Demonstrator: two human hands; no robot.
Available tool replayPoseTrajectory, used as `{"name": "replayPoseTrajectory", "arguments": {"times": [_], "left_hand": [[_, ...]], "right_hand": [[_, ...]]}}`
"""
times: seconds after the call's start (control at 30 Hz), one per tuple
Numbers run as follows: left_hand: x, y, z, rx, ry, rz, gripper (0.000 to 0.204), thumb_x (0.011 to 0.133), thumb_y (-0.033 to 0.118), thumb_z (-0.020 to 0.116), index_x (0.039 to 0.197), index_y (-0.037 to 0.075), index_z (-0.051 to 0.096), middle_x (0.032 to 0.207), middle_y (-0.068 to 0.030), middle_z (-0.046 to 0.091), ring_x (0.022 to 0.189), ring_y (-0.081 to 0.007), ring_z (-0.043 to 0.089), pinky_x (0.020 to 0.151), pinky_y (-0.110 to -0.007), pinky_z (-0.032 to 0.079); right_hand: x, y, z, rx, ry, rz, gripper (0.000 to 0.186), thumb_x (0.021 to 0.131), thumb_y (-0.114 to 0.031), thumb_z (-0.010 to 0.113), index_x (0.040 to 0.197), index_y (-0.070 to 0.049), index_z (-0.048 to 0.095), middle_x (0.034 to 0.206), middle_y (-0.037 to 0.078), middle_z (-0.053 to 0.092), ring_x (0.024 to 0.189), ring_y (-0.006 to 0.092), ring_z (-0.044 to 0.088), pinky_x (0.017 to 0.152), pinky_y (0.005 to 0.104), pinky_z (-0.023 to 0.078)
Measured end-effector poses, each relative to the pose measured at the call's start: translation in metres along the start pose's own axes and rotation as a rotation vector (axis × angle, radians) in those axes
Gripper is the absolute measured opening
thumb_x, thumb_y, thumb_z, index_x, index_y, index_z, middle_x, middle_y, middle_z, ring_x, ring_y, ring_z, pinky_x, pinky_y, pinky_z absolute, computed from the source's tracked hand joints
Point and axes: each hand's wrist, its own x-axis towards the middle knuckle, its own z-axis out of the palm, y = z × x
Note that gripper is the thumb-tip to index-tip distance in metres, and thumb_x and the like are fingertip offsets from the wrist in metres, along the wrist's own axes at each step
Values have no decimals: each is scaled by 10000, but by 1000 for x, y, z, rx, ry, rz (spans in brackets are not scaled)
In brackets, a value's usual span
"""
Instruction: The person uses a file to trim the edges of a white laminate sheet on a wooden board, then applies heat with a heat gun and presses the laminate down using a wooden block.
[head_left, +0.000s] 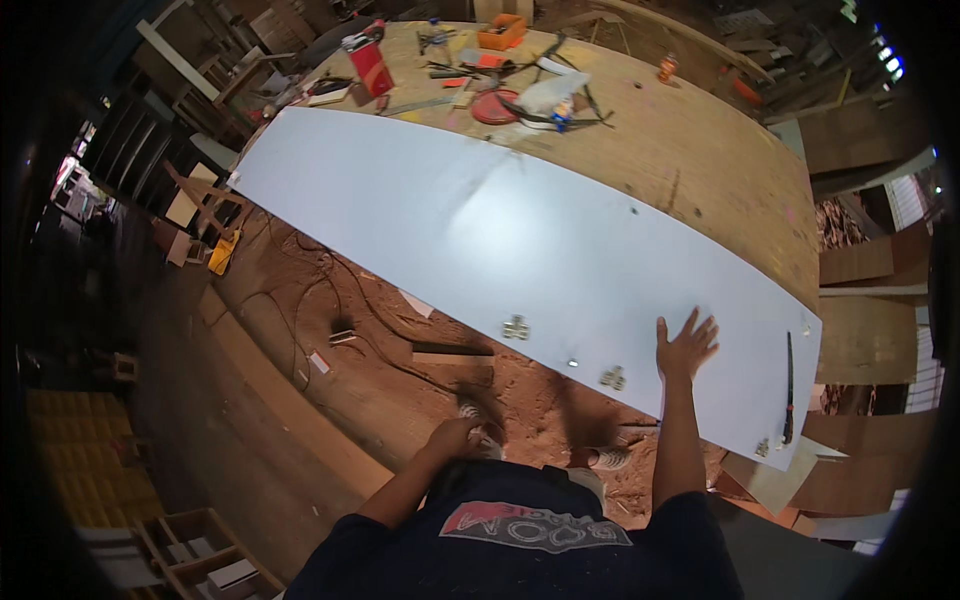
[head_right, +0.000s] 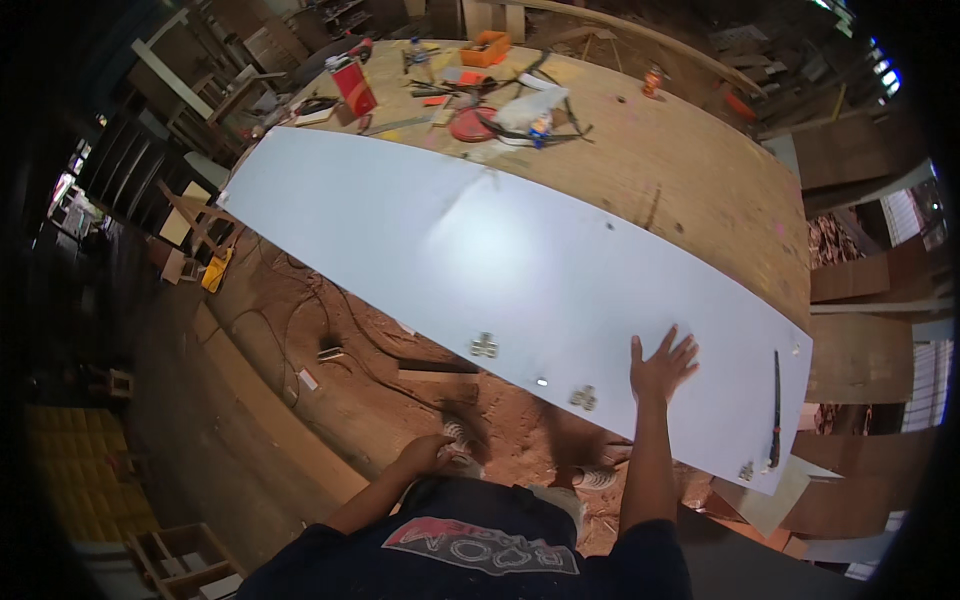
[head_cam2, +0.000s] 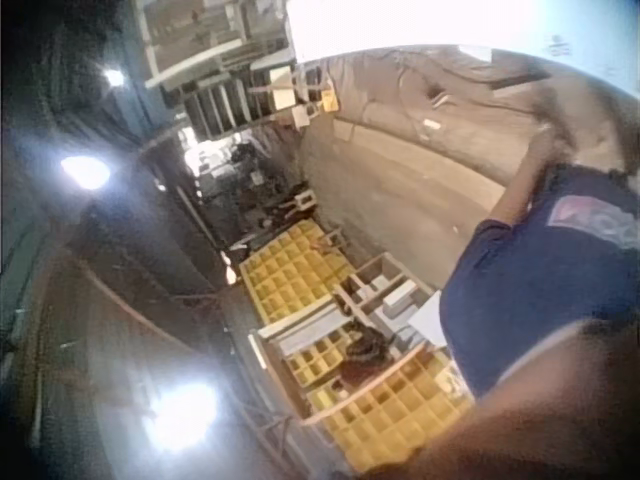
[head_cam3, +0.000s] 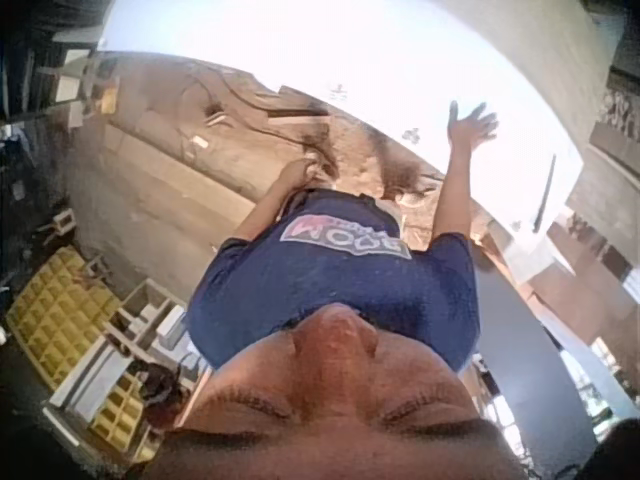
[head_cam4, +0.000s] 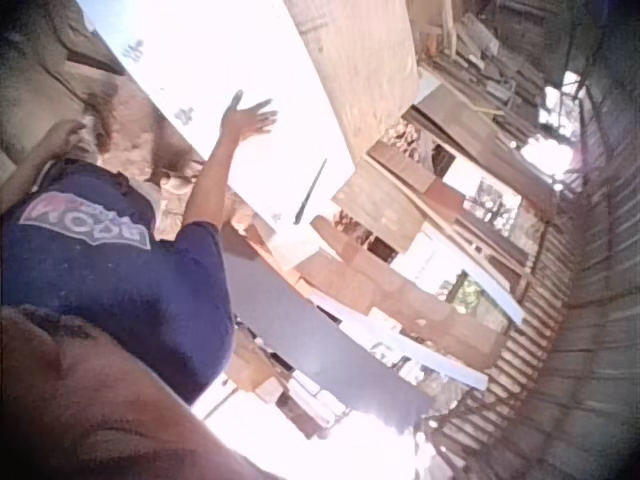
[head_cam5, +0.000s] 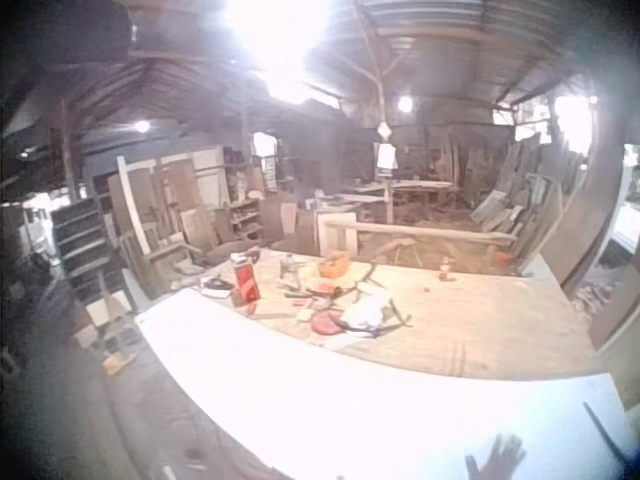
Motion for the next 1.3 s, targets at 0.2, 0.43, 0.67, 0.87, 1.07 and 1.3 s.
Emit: {"name": "replayPoseTrajectory", "arguments": {"times": [0.2,0.43,0.67,0.87,1.07,1.3], "left_hand": [[-50,-102,-82,-144,199,-199,484,983,323,697,1371,36,728,1356,-223,734,1258,-394,699,1093,-473,542],[-119,-191,-143,-230,331,-473,490,1008,317,748,1399,24,712,1356,-256,730,1272,-385,704,1097,-456,544],[-89,-264,-200,-404,413,-489,499,1000,322,769,1389,14,712,1329,-252,740,1255,-377,715,1063,-441,559],[-1,-355,-332,-362,405,-346,503,1009,315,765,1398,3,697,1314,-243,748,1236,-365,725,1063,-433,557],[43,-426,-492,-255,384,-392,488,1021,305,709,1409,9,686,1341,-253,725,1253,-419,696,1059,-472,552],[37,-498,-612,-247,475,-377,470,1012,291,733,1396,23,700,1253,-237,763,1154,-387,743,988,-445,579]], "right_hand": [[-5,-215,9,72,37,-285,1134,989,-858,393,1761,-65,148,1803,313,82,1673,504,-23,1285,726,-58],[-46,-453,11,135,41,-515,1159,971,-868,412,1759,-58,153,1792,345,65,1659,541,-65,1270,735,-96],[-52,-592,12,136,59,-469,1189,952,-891,427,1756,-57,158,1786,353,83,1651,561,-55,1267,737,-95],[-53,-703,15,133,87,-560,1198,946,-894,445,1757,-58,160,1784,356,80,1653,553,-60,1250,761,-113],[-86,-863,7,192,31,-704,1216,930,-891,472,1748,-37,185,1781,366,60,1652,546,-106,1250,749,-144],[-106,-1048,12,243,56,-800,1167,955,-851,477,1744,-36,202,1780,362,86,1657,539,-90,1254,749,-140]]}}
